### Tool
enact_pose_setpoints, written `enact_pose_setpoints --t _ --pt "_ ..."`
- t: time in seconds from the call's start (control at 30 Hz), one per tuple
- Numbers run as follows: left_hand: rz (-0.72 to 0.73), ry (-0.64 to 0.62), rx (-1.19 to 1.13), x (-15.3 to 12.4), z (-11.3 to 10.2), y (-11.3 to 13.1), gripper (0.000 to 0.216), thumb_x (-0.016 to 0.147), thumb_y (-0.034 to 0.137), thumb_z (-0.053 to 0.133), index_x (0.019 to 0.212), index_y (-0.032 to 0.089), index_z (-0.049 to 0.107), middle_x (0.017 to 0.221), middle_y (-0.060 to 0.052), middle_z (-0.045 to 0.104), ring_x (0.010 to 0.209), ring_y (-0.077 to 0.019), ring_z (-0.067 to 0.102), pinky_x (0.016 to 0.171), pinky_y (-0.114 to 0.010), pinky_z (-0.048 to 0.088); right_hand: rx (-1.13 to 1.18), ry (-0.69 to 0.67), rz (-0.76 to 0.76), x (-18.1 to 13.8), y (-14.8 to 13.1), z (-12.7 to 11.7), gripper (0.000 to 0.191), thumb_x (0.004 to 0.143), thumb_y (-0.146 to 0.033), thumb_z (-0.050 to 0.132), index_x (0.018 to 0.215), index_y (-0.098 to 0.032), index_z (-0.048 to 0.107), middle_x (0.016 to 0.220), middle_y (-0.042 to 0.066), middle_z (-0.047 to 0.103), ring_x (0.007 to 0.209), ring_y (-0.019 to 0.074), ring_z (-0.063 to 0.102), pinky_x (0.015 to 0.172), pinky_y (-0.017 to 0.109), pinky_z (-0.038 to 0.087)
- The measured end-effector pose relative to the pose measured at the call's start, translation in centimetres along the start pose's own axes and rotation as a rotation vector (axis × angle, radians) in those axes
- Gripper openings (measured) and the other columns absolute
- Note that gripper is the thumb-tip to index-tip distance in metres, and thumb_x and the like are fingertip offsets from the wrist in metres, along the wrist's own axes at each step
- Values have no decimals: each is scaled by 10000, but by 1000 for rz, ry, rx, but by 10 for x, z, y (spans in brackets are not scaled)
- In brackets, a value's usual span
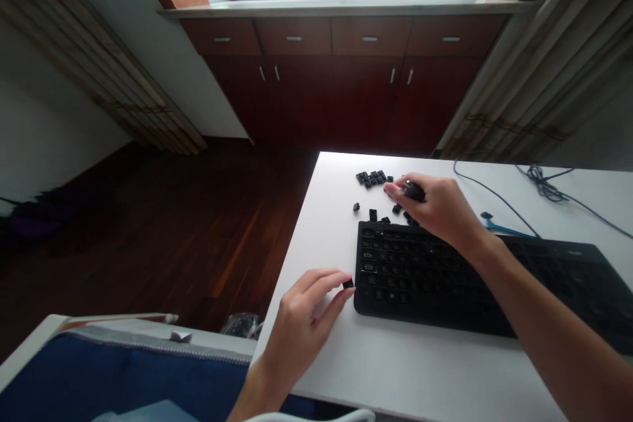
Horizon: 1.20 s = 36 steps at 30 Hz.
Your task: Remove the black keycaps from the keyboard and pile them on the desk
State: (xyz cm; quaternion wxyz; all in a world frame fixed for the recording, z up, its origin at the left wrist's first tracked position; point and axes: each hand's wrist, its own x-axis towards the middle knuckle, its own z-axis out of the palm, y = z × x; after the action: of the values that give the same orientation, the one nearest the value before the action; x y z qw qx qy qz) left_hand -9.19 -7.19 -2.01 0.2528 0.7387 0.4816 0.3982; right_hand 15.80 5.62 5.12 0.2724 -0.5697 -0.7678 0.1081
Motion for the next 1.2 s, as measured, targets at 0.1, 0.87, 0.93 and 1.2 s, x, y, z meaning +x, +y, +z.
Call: enact_pose_setpoints --t 0.1,0.87,0.93,1.2 --pt "90 -37 24 7 1 5 242 936 144 654 1153 234 711 1097 -44 724 995 -167 693 887 -272 589 182 109 53 0 4 -23 413 932 -552 607 771 -184 703 645 17 675 588 156 600 576 280 411" --pt "458 -291 70 106 30 -12 276 952 144 621 1168 268 740 1145 -43 767 911 -179 643 814 -344 605 387 180 -78 19 10 -71 402 918 -581 620 756 -220 688 601 1 607 536 140 523 498 286 379" --pt "485 -285 81 106 29 -15 279 951 132 616 1167 261 736 1146 -48 766 919 -181 643 820 -348 605 380 173 -86 19 10 -71 390 930 -560 613 753 -219 677 605 0 603 538 138 518 503 287 376" --pt "491 -268 105 106 31 -12 192 904 170 702 1071 245 759 1147 -47 763 978 -197 645 864 -364 599 334 142 -132 18 7 -70 366 949 -509 608 763 -203 686 594 -18 560 545 116 473 527 272 353"
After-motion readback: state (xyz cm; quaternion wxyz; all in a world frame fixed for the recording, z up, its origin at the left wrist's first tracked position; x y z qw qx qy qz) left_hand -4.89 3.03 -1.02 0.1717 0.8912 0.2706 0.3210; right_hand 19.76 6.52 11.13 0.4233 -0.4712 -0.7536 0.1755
